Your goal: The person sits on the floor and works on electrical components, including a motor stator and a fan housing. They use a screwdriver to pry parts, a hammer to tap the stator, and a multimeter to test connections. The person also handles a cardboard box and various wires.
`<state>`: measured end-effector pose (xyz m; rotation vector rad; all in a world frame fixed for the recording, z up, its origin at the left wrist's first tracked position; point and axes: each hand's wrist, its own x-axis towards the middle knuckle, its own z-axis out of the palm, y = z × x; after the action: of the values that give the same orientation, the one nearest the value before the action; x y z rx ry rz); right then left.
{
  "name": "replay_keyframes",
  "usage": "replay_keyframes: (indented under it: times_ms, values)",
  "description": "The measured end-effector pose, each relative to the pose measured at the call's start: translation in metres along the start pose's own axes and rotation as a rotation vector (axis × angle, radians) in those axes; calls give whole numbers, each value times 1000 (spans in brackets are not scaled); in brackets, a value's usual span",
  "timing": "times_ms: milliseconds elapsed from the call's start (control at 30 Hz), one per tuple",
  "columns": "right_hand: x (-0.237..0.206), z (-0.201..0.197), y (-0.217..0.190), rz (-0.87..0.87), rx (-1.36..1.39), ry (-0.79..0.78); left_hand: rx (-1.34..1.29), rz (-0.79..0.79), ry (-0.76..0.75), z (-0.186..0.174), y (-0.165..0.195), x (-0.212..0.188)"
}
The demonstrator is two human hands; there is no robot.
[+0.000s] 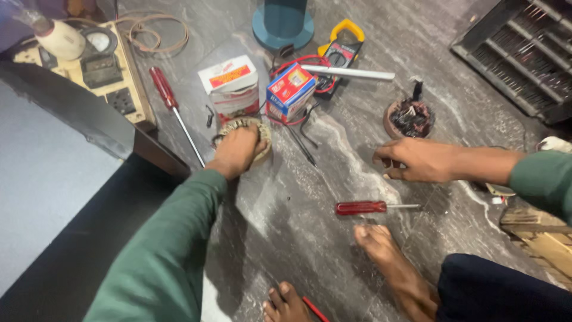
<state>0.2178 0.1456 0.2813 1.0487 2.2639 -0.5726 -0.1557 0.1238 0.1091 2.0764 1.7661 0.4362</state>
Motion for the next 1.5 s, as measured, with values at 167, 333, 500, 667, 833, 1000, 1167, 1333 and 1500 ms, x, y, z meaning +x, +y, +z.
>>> replay_keyframes:
  times_ms: [167, 333, 500, 667, 833, 1000, 1167, 1333, 1500]
  values:
    - [29, 17, -24, -93, -17, -77, 17, -32, 57, -1, -21, -20]
    - [84, 35, -28, -493, -41, 55, 56, -66, -6, 6, -22, -17]
    - [90, 60, -27, -317, -204, -104, 86, 90, 9, 20, -1, -1]
    - [66, 105, 7, -253, -260, -116, 91, 27, -6, 45, 52, 12]
    - [54, 134, 53, -309, -124, 106, 105, -110, -14, 76, 122, 20]
    - [52, 115, 70, -98, -41, 93, 115, -35, -49, 94, 171, 20]
    - [45, 87, 93, -45, 13, 149, 151, -8, -84, 91, 188, 16]
    - [49, 66, 140, 56, 108, 772, 440, 158, 62, 78, 190, 16]
    - [84, 25, 244, 173, 558, 797, 439, 183, 12, 75, 192, 16]
